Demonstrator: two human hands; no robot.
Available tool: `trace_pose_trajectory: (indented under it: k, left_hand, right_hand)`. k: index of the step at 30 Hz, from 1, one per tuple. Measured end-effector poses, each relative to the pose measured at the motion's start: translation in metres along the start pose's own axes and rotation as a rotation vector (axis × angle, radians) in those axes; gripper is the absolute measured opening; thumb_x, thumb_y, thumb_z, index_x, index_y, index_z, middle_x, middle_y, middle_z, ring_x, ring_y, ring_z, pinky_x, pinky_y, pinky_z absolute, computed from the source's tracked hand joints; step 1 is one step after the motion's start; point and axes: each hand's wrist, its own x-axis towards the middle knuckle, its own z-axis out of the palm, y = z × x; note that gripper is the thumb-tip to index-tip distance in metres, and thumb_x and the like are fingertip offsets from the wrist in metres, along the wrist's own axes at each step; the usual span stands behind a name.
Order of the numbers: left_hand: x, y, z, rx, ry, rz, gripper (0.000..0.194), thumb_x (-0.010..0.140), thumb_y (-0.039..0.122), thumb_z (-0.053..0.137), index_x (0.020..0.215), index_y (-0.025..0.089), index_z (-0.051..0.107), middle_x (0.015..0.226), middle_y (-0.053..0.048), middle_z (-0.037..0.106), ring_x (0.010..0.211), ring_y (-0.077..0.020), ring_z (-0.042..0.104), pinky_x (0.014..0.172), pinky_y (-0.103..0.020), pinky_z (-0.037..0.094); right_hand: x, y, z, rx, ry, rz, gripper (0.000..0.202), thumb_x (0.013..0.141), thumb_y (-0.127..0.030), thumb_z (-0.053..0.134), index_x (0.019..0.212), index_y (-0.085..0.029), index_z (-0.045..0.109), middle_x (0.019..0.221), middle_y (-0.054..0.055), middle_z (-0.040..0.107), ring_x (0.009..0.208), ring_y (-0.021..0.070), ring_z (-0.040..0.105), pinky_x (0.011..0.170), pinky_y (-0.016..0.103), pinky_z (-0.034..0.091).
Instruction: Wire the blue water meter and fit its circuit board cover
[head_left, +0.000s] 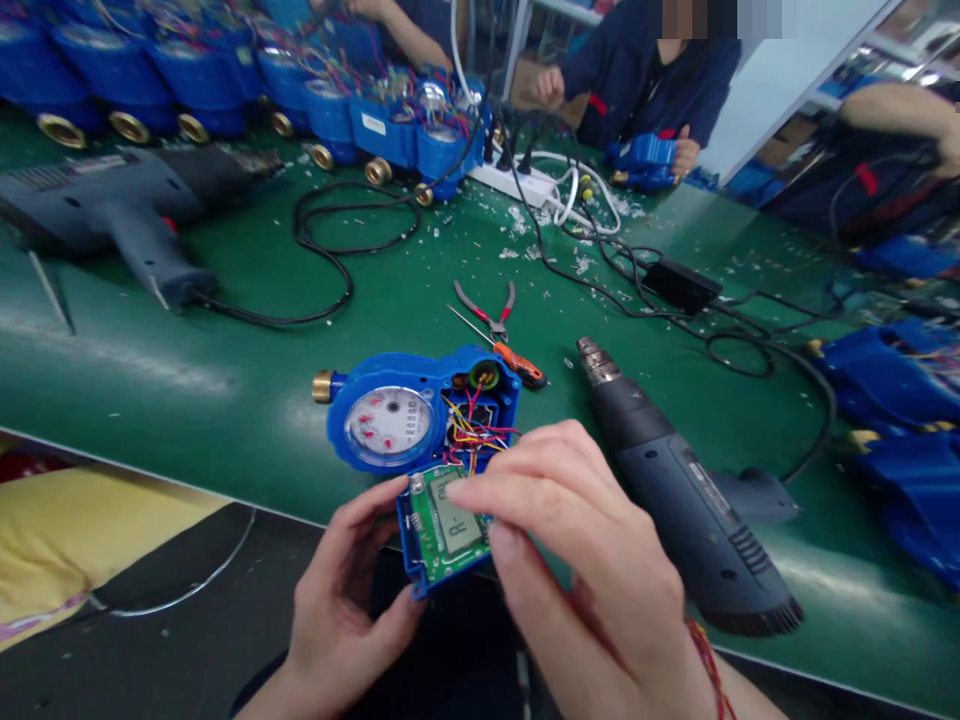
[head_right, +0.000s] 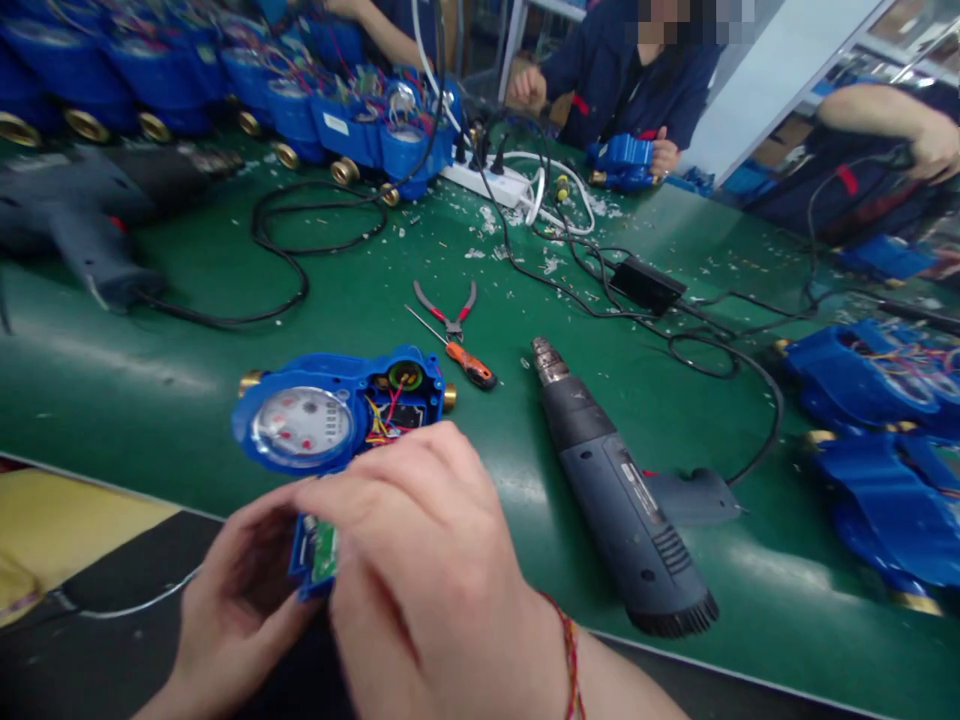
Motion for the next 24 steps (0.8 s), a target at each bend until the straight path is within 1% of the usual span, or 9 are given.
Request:
trace_pose_trajectory:
  k: [2,6,9,13,18,24]
  left_hand:
    - [0.002,0.001,0.001,-0.020,-0.025,0.025,0.056,0.077,0.014,0.073,0.128,0.032,0.059,0.120,-0.001,0.068,0.105,-0.0168,0.068,0.091,-0.019,0.053]
    - [0.003,0.004,0.001,-0.013,-0.027,0.033,0.057,0.078,0.015,0.072,0.130,0.033,0.058,0.122,-0.001,0.067,0.106,-0.0160,0.067,0.091,-0.018,0.053]
    - [0.002,0.004,0.002,-0.001,-0.025,0.039,0.056,0.079,0.016,0.071,0.130,0.035,0.058,0.123,-0.001,0.067,0.108,-0.0164,0.067,0.092,-0.019,0.052]
    - [0.001,0.003,0.002,0.016,-0.048,0.044,0.057,0.081,0.017,0.070,0.133,0.036,0.056,0.124,0.000,0.067,0.107,-0.0161,0.067,0.093,-0.020,0.052]
    - [0.000,0.000,0.003,0.060,-0.029,0.072,0.059,0.080,0.017,0.071,0.133,0.037,0.055,0.125,0.001,0.067,0.109,-0.0158,0.066,0.093,-0.019,0.052]
    - [0.001,0.000,0.002,0.067,-0.021,0.073,0.059,0.079,0.015,0.071,0.132,0.037,0.056,0.123,0.001,0.068,0.107,-0.0160,0.067,0.093,-0.020,0.052]
  right_hand:
    - [-0.003,0.010,0.005,-0.013,0.040,-0.078,0.027,0.088,-0.002,0.048,0.106,-0.015,0.064,0.096,0.003,0.063,0.094,0.0138,0.056,0.084,0.030,0.046]
    - [-0.032,0.029,0.017,-0.079,0.112,-0.084,0.031,0.084,0.000,0.050,0.109,-0.014,0.061,0.101,0.005,0.052,0.100,0.0153,0.048,0.086,0.032,0.042]
    - [-0.047,0.036,0.021,-0.123,0.113,-0.105,0.035,0.083,0.002,0.050,0.113,-0.013,0.059,0.105,0.006,0.049,0.102,0.0166,0.045,0.090,0.033,0.039]
    - [-0.051,0.040,0.022,-0.146,0.075,-0.106,0.035,0.084,0.000,0.049,0.115,-0.014,0.057,0.107,0.006,0.048,0.104,0.0171,0.044,0.091,0.033,0.038]
    - [-0.051,0.039,0.023,-0.129,0.072,-0.106,0.034,0.085,-0.001,0.049,0.115,-0.015,0.056,0.106,0.005,0.047,0.103,0.0159,0.044,0.090,0.030,0.039]
    - [-0.056,0.040,0.025,-0.097,0.060,-0.096,0.035,0.085,-0.001,0.048,0.115,-0.016,0.055,0.107,0.005,0.046,0.101,0.0159,0.044,0.088,0.031,0.039]
